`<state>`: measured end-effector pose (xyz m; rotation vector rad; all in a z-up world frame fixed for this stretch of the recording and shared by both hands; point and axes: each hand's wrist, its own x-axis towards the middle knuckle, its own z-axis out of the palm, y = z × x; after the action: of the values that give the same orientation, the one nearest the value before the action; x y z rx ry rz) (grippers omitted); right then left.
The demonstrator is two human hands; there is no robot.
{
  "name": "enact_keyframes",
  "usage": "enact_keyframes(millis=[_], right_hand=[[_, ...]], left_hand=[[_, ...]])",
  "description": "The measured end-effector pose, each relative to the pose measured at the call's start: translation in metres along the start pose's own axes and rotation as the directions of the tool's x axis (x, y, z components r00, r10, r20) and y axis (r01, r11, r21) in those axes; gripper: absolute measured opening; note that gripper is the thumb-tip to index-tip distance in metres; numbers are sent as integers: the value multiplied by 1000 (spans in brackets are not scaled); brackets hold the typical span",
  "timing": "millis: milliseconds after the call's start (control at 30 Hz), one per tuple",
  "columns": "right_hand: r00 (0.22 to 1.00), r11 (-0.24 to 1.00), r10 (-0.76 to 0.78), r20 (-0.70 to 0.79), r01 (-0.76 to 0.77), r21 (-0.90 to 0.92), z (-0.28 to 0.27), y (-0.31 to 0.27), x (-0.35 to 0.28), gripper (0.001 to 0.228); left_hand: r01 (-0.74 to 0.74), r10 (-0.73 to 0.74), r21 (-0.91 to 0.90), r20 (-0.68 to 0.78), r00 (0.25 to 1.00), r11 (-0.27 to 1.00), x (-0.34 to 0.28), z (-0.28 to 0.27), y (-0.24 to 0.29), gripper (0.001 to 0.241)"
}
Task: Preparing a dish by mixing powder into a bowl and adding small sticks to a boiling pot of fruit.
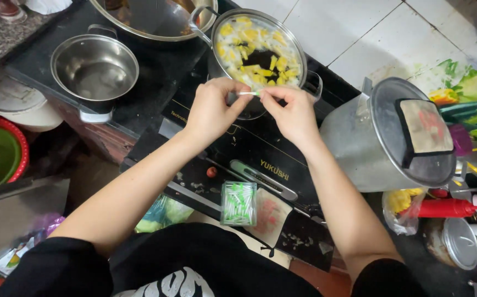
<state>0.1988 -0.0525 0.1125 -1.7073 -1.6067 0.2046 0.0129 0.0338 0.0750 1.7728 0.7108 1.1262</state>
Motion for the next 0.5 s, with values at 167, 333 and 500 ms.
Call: enact_keyframes(millis=[167, 333, 500], right_hand=[[980, 951, -198, -33, 184, -248, -7, 3, 19, 14], [973, 923, -230, -14, 214, -320, -13, 13, 43, 13], [983, 960, -180, -40, 167, -225, -16, 19, 63, 14]], left_hand=[[-433, 449, 345, 37, 893, 833, 11, -9, 5, 9], [-547, 589, 464, 66, 806, 697, 37, -2, -3, 8], [-494, 530, 428, 42, 847, 757, 59, 4, -2, 12]])
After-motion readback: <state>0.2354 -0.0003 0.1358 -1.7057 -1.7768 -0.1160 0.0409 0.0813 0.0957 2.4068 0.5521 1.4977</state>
